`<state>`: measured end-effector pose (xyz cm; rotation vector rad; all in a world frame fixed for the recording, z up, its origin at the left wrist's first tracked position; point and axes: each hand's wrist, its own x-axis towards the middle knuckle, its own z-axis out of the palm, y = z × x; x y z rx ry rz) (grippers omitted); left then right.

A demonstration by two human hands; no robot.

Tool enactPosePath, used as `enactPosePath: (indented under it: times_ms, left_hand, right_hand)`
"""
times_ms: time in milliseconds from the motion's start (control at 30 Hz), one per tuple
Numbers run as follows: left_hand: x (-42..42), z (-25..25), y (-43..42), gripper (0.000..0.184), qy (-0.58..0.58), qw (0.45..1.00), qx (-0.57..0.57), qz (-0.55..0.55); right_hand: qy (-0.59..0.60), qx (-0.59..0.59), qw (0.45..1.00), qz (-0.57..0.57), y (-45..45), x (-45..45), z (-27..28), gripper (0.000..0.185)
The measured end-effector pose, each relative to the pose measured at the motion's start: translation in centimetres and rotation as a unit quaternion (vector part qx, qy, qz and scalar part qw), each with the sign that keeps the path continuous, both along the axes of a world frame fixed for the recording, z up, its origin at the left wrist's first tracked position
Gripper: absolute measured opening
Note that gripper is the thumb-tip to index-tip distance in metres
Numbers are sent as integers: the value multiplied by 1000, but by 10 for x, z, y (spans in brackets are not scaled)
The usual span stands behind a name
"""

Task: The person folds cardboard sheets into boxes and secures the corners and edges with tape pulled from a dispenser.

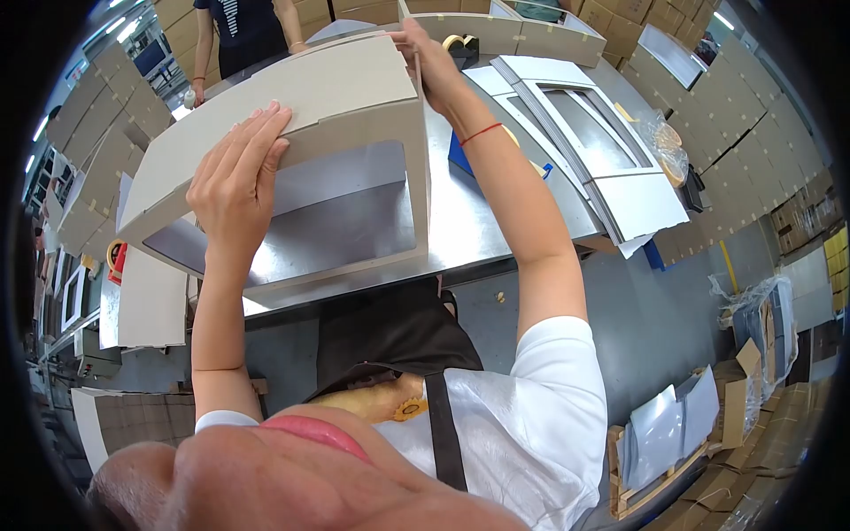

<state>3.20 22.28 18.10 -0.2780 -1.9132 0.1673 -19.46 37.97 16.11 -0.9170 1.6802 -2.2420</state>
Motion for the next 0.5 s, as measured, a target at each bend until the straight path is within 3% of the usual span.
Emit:
enactPosePath:
  times_ms: [100,167,300,367,500]
  left_hand:
    - [2,0,0,20,-19,1000,8,3]
    - [2,0,0,20,-21,1000,8,5]
    - [4,0,2,20,-22,1000,9,5]
    - [3,0,1,20,-25,1000,10,3]
    - [3,1,1,20,-26,1000,10,3]
  right_hand:
    - [-13,-2,999,-39,-8,31,10,62]
    - [-21,-10,1000,20,-9,20,7,63]
    - [-39,-14,999,24,-7,13,0,64]
    - [-41,-69,991,105,-8,15,-3,59]
    - [-34,-99,982,160,-4,11,-8,52]
